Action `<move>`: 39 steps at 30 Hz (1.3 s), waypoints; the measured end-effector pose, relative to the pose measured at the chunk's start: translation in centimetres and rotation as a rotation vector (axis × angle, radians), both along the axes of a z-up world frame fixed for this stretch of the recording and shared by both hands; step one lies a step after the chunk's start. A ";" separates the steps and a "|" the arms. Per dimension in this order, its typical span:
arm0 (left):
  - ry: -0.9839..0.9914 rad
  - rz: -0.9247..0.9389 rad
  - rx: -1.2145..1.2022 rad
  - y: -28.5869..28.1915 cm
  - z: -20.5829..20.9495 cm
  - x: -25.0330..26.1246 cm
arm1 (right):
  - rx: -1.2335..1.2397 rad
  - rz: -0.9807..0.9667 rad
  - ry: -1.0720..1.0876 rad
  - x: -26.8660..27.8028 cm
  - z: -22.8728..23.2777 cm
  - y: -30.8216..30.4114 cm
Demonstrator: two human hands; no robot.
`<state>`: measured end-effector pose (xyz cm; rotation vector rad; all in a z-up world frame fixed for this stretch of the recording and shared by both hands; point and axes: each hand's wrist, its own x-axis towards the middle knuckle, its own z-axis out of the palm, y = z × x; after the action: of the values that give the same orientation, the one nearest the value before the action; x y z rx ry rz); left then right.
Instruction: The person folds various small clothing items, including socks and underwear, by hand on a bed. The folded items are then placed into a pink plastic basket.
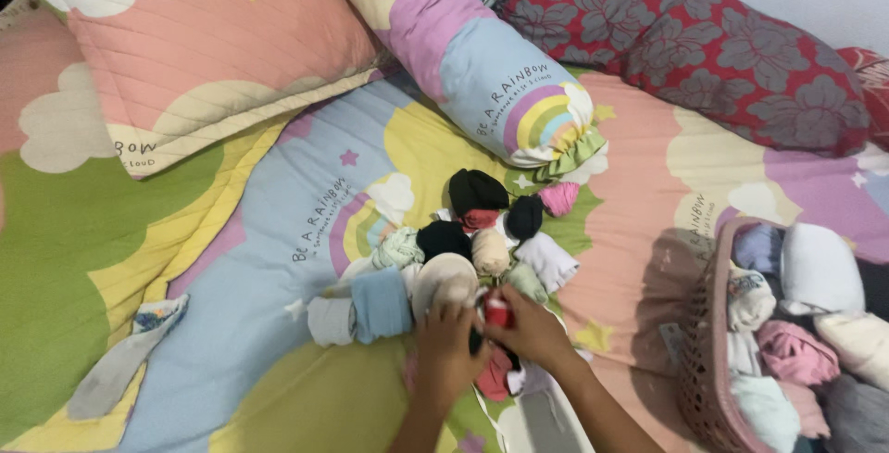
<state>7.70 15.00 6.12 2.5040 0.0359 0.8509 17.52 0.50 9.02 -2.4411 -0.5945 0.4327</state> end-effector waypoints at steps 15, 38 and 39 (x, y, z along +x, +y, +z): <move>0.140 -0.316 -0.946 -6.9 4.4 -1.2 | 0.745 0.005 -0.138 -6.9 6.6 -8.1; 0.548 -0.624 0.108 -29.3 10.4 0.8 | 0.801 -0.782 -0.478 -10.1 9.6 -39.0; 0.606 -0.540 0.285 -30.3 10.8 0.8 | 0.739 -0.792 -0.582 -10.4 9.1 -41.0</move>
<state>8.55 -15.31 16.88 2.7301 -0.5640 -0.1376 7.08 -40.45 18.13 -1.8287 0.0523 -0.7156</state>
